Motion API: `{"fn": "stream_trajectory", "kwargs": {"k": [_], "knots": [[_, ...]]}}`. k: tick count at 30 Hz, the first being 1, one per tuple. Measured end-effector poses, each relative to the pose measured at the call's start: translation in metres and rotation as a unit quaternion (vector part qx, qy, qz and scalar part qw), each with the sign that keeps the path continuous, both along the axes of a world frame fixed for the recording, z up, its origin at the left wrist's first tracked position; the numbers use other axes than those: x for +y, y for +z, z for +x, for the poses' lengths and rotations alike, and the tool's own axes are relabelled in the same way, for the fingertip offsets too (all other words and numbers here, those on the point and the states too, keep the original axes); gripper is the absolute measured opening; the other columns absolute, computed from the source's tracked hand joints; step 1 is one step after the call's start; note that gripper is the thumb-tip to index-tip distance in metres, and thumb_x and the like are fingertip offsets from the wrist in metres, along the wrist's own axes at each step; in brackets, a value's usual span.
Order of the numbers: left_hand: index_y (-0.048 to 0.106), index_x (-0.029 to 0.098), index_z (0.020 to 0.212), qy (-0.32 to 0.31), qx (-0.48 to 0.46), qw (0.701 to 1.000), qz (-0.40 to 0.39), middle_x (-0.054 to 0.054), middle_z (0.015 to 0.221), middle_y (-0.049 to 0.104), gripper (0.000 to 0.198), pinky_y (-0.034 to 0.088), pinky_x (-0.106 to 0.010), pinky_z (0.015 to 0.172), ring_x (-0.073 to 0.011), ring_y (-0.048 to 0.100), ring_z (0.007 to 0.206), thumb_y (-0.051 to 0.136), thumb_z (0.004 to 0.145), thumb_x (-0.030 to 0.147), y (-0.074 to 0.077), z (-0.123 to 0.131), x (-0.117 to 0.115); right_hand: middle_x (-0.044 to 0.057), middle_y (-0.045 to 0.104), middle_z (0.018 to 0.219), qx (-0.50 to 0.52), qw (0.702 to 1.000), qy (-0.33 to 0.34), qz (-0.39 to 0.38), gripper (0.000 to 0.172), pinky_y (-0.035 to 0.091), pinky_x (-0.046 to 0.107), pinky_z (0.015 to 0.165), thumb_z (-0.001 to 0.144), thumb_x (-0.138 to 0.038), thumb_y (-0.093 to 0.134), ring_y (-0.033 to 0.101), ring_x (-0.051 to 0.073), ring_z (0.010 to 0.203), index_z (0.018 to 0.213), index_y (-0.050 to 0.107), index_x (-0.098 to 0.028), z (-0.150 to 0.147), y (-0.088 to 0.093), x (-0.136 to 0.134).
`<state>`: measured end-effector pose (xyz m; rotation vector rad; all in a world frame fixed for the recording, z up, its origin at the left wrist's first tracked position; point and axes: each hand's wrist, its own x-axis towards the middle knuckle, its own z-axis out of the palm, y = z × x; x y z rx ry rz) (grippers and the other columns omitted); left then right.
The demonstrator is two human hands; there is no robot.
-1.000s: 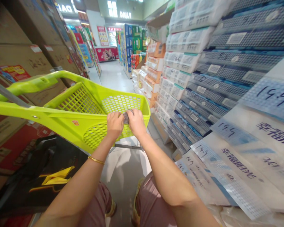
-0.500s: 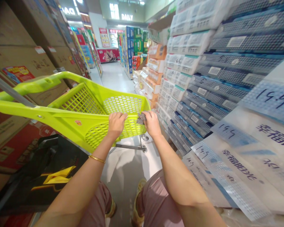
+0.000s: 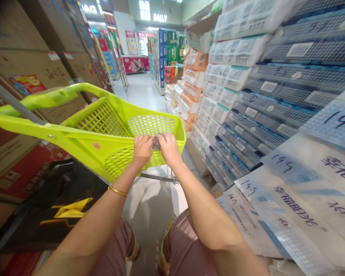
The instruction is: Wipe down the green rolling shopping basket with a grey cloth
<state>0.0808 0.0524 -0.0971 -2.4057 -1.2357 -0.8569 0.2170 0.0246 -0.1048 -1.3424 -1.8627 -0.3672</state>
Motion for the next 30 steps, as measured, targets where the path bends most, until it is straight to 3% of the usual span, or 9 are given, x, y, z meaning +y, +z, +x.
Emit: {"fn": "stream_trajectory", "kwargs": {"k": [5,12,19,22,26,30], "knots": [[0.061,0.021,0.109,-0.021,0.014,1.000,0.013,-0.008,0.089,0.062,0.030,0.035,-0.037,0.080,-0.0232,0.050,0.088,0.035,0.092,0.024,-0.003,-0.005,0.005,0.009,0.054,0.112,-0.004,1.000,0.007,-0.019,0.043,0.042,0.039,0.097,0.081,-0.006,0.043,0.048,0.021,0.107,0.119,0.055,-0.022,0.032,-0.003,-0.002],[0.060,0.021,0.113,-0.035,0.002,0.999,0.019,-0.009,0.095,0.064,0.032,0.038,-0.037,0.085,-0.0221,0.052,0.092,0.036,0.092,0.021,-0.010,-0.006,0.012,0.010,0.055,0.107,0.059,0.998,-0.008,-0.031,0.032,0.044,0.040,0.094,0.081,-0.019,0.050,0.051,0.023,0.104,0.113,0.056,-0.020,0.065,-0.007,-0.007],[0.051,0.019,0.127,-0.077,-0.013,0.996,0.049,-0.010,0.123,0.058,0.039,0.029,-0.042,0.107,-0.0201,0.045,0.119,0.034,0.092,0.015,-0.015,-0.017,-0.001,0.011,0.057,0.105,0.064,0.997,0.001,-0.033,0.032,0.042,0.042,0.094,0.080,-0.019,0.050,0.050,0.025,0.102,0.111,0.058,-0.018,0.053,0.000,-0.008],[0.054,0.019,0.124,-0.069,-0.012,0.995,0.076,-0.010,0.124,0.058,0.037,0.033,-0.040,0.104,-0.0206,0.046,0.119,0.034,0.092,0.016,-0.025,-0.021,-0.013,0.011,0.057,0.108,0.063,0.997,0.024,-0.033,0.033,0.041,0.042,0.095,0.080,-0.020,0.051,0.050,0.025,0.104,0.113,0.058,-0.018,0.044,0.003,-0.007],[0.061,0.019,0.114,-0.015,0.009,0.998,0.065,-0.012,0.109,0.063,0.032,0.041,-0.039,0.092,-0.0228,0.054,0.104,0.038,0.092,0.018,-0.039,-0.021,-0.025,0.011,0.057,0.109,0.066,0.997,0.041,-0.029,0.034,0.040,0.042,0.096,0.080,-0.020,0.051,0.050,0.025,0.105,0.113,0.058,-0.019,0.033,0.004,-0.006],[0.057,0.016,0.120,0.025,0.033,0.999,0.026,-0.014,0.109,0.062,0.035,0.043,-0.039,0.089,-0.0242,0.054,0.102,0.038,0.091,0.019,-0.050,-0.017,-0.030,0.011,0.057,0.109,0.069,0.996,0.040,-0.027,0.034,0.040,0.041,0.096,0.079,-0.019,0.052,0.050,0.025,0.105,0.113,0.058,-0.018,0.028,0.005,-0.005]]}}
